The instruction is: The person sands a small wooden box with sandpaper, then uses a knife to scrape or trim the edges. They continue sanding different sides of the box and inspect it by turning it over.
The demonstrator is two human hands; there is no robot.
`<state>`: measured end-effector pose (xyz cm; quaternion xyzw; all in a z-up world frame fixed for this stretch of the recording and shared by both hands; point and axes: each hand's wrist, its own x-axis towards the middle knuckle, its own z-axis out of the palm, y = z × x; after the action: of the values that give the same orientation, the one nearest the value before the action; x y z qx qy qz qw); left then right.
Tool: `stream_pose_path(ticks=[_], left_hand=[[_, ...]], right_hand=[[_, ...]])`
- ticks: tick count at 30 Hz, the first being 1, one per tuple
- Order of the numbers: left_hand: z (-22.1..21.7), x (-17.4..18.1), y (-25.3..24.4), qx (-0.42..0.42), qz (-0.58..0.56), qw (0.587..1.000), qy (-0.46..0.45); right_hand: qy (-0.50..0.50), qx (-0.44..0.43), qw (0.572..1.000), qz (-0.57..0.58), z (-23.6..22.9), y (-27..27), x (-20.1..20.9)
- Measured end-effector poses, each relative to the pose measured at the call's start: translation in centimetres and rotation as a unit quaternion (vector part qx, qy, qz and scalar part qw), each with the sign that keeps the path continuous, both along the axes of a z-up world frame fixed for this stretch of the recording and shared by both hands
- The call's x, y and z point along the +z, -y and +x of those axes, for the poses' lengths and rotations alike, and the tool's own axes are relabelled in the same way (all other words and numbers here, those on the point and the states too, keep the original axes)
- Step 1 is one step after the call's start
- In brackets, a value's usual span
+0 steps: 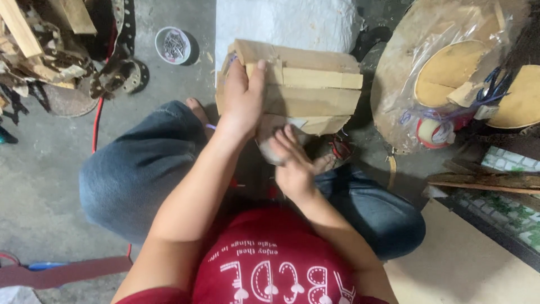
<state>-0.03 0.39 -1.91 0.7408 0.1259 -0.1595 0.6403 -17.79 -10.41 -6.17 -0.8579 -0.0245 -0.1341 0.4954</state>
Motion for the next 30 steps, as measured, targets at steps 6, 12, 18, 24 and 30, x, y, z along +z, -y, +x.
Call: stream_pose_path(ticks=[6,12,18,24,30], left_hand=[[-0.7,1.6,-0.1,-0.044,-0.027,0.998,-0.041],[-0.9,2.6,-0.4,-0.056,-0.016,0.998,-0.025],[-0.7,6.1,-1.4,-0.095,-0.062,0.981,0.157],[-1.7,3.8,-1.0,-0.097,-0.025,0.969,0.225],[-3.3,-0.7,-0.6,-0.043,-0.069,0.98,0.18]], right_hand=[[-0.011,-0.161,0.982,-0.098,9.5,7.1,2.3],[-0.179,-0.01,0.983,0.023,1.0,5.1,5.0],[0.026,-0.483,0.778,0.401,2.7,24.9,-3.5],[-0.13,-0.511,0.578,0.623,4.4,28.6,-11.8],[-0.09,-0.516,0.692,0.498,4.1,40.8,-21.5]])
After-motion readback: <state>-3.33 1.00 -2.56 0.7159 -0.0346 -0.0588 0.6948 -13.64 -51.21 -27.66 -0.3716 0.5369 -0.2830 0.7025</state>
